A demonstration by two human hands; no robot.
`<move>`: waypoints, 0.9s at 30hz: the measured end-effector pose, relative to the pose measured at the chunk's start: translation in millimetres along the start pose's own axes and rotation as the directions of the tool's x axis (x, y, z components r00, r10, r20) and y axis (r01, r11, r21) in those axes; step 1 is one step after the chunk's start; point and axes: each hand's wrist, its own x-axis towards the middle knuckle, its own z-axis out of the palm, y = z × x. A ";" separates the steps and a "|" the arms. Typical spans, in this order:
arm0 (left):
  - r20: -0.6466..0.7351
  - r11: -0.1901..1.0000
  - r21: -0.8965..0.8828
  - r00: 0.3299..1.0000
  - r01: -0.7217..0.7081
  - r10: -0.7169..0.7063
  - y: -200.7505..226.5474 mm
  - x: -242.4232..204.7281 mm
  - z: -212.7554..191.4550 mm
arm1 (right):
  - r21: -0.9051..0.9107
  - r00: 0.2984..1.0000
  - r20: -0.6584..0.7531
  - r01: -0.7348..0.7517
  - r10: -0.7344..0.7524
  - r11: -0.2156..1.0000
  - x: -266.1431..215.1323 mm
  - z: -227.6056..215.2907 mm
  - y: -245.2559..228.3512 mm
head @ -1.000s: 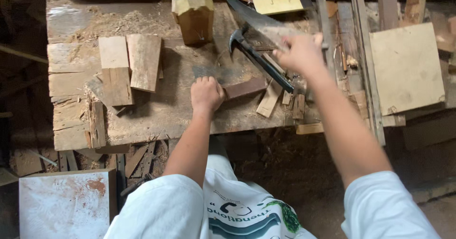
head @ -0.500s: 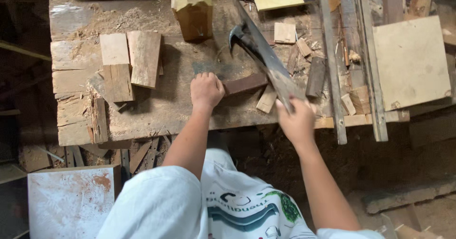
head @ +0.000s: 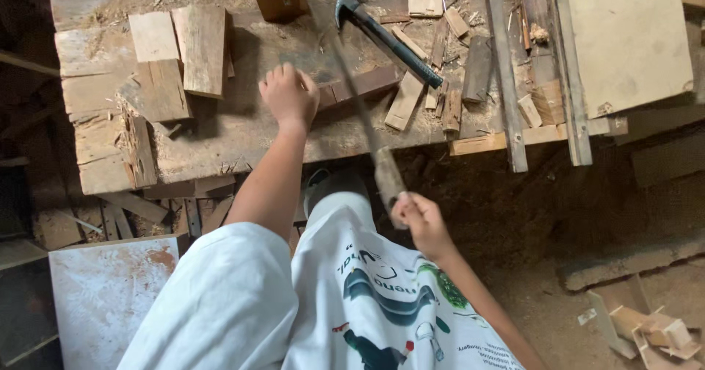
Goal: The person hammers nails into small wooden blocks on a workbench, then uses a hand saw to cut a reddish-brown block. The person continues hammering nails into the cut pieces.
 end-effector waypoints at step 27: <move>0.421 0.983 0.156 0.907 -0.096 0.021 -2.1 -0.6 -10.6 | 0.107 0.954 -0.091 -0.276 0.286 0.955 7.7 55.0 14.5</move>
